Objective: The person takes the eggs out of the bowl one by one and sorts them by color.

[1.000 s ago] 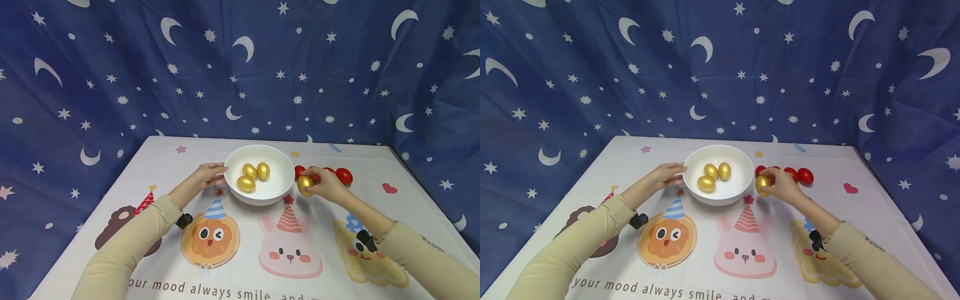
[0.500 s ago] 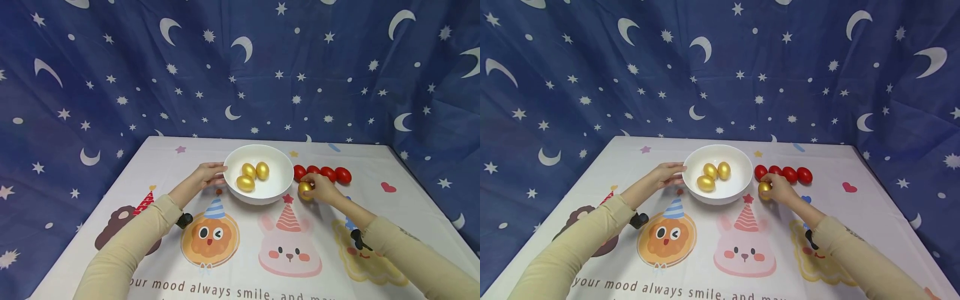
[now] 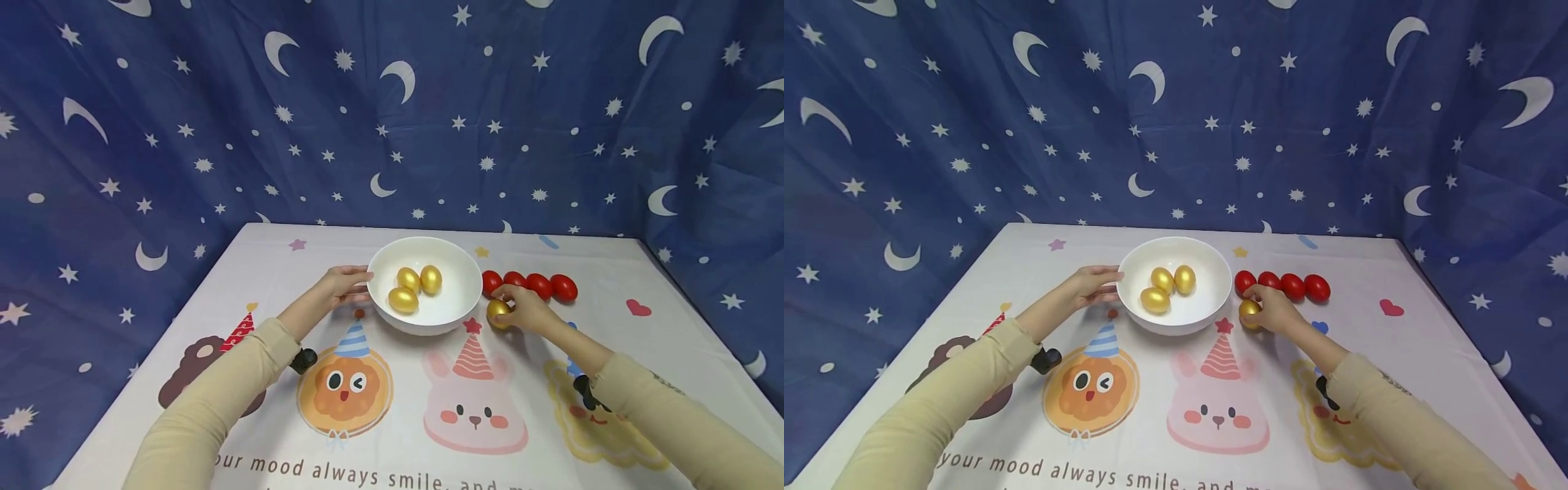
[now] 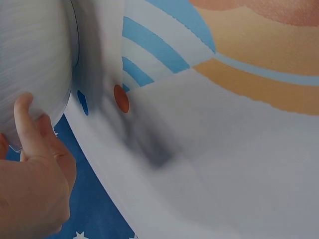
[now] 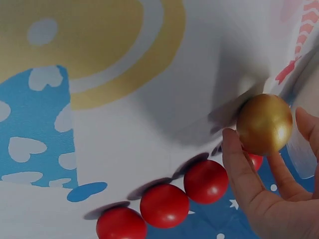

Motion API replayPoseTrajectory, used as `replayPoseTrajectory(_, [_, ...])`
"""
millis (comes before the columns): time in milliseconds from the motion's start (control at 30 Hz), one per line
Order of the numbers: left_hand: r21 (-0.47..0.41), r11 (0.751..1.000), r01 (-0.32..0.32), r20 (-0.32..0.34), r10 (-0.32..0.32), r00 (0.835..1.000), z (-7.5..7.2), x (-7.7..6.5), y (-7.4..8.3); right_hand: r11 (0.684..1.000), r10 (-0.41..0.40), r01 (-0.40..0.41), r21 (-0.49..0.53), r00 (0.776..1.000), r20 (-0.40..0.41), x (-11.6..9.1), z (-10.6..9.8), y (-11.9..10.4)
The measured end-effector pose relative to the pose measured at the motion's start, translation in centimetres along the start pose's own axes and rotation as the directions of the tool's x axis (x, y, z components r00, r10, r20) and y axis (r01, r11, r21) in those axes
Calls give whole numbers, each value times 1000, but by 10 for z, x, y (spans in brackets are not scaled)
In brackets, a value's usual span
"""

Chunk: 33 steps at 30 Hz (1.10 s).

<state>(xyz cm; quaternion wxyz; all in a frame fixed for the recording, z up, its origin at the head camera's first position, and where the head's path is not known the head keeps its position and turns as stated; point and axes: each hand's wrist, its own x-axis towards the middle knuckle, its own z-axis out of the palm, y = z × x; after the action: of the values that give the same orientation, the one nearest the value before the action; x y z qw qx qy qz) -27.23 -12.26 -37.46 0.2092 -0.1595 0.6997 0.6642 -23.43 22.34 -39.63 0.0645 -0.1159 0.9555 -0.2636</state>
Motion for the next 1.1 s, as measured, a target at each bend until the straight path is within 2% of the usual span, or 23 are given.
replayPoseTrajectory(433, [-15, 1000, 1, 7, 0, 1000, -5, -1, 3, 999, 12, -12, -41, 1000, -9, -1, -12, -14])
replayPoseTrajectory(767, [-31, 999, 17, 22, -16, 1000, -1, 0, 6, 994, 15, -18, -103, 999, -32, -1, -25, -20])
replayPoseTrajectory(933, [-68, 995, 70, 35, -68, 997, -1, 1, 0, 997, 0, -4, -71, 998, -63, -4, -26, -25])
replayPoseTrajectory(1100, [-74, 995, 65, 33, -63, 997, -2, 4, -1, 999, -21, 17, -48, 996, -90, -3, -27, -33])
